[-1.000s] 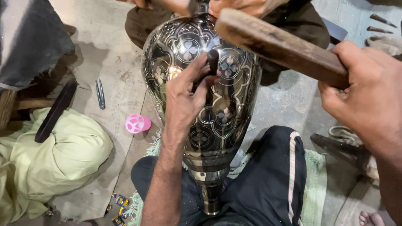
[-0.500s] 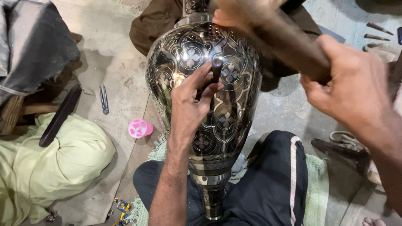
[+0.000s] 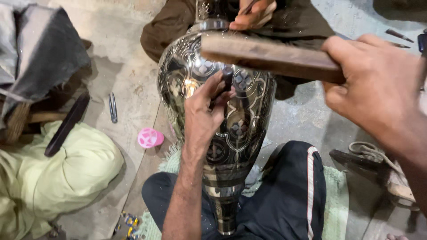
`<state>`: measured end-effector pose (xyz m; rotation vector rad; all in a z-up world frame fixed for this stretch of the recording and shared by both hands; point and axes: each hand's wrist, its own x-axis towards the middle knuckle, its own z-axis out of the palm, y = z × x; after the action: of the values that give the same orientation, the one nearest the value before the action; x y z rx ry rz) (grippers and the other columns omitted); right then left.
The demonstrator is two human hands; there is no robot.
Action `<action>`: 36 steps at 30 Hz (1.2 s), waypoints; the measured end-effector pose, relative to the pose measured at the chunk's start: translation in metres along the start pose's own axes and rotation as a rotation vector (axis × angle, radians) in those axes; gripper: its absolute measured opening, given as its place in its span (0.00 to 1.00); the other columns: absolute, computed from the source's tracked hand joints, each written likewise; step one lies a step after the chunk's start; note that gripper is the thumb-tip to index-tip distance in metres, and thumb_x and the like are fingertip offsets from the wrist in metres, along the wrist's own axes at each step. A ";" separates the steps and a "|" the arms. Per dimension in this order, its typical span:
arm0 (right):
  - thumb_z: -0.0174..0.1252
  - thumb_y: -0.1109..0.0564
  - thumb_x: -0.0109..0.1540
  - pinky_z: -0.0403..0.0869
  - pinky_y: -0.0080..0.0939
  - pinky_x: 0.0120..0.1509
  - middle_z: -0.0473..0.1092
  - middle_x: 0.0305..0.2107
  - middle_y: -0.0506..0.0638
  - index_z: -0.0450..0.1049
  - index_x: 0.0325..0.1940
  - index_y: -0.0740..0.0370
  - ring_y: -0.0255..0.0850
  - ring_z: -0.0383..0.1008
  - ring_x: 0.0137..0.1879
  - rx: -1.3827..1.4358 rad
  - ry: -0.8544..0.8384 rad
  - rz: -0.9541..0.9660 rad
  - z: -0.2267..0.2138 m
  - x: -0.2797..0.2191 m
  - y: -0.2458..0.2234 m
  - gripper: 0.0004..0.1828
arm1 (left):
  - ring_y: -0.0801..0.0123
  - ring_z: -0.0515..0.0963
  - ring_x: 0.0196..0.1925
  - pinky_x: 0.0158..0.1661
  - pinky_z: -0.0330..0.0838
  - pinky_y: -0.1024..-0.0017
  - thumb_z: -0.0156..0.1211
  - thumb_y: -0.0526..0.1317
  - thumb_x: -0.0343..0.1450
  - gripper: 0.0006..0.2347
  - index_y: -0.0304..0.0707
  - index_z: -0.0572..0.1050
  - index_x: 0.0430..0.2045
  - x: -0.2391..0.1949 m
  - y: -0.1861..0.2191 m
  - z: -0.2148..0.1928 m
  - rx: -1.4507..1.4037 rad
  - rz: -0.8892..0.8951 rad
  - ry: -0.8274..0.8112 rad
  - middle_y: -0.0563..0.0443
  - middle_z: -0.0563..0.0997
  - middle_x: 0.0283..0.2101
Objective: The person uses a hammer and a metal chisel to engrave decorative patterns onto a large, polished metal vessel. They repeatedly strike the chisel to create fine lines and shapes on the surface.
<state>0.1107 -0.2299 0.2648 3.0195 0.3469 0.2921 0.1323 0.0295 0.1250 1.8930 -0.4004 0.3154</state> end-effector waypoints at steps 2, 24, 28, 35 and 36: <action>0.67 0.56 0.59 0.74 0.48 0.42 0.73 0.30 0.54 0.73 0.47 0.61 0.46 0.74 0.35 0.238 -0.019 0.086 0.003 0.002 0.003 0.16 | 0.63 0.89 0.49 0.51 0.87 0.72 0.51 0.19 0.70 0.25 0.37 0.72 0.62 0.001 -0.002 0.002 -0.056 -0.043 -0.019 0.41 0.86 0.47; 0.68 0.57 0.56 0.73 0.46 0.35 0.75 0.36 0.43 0.74 0.46 0.50 0.41 0.74 0.45 0.124 -0.040 0.033 0.023 0.014 -0.009 0.16 | 0.61 0.88 0.46 0.44 0.84 0.68 0.57 0.27 0.73 0.18 0.34 0.73 0.58 -0.020 -0.009 0.015 -0.019 -0.065 0.142 0.41 0.85 0.44; 0.68 0.56 0.57 0.72 0.44 0.33 0.75 0.35 0.43 0.74 0.45 0.51 0.40 0.73 0.44 0.152 -0.015 -0.006 0.023 0.018 -0.012 0.15 | 0.63 0.90 0.46 0.45 0.88 0.70 0.53 0.24 0.72 0.16 0.37 0.77 0.52 -0.025 -0.006 0.015 -0.004 -0.081 0.123 0.43 0.87 0.44; 0.67 0.57 0.59 0.72 0.43 0.33 0.74 0.31 0.44 0.74 0.43 0.53 0.39 0.71 0.39 0.317 0.109 -0.048 0.026 0.012 -0.012 0.11 | 0.63 0.89 0.44 0.38 0.85 0.71 0.57 0.26 0.72 0.14 0.35 0.75 0.52 -0.027 0.010 0.019 -0.081 -0.190 0.150 0.44 0.85 0.43; 0.67 0.57 0.59 0.72 0.42 0.32 0.74 0.30 0.43 0.74 0.42 0.52 0.39 0.72 0.40 0.185 0.077 -0.060 0.024 0.009 -0.011 0.10 | 0.61 0.88 0.45 0.38 0.85 0.70 0.56 0.26 0.71 0.17 0.34 0.73 0.54 -0.027 0.011 0.020 -0.133 -0.195 0.164 0.43 0.84 0.43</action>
<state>0.1218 -0.2186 0.2422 3.1765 0.4961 0.3939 0.1035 0.0106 0.1164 1.7457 -0.1222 0.3034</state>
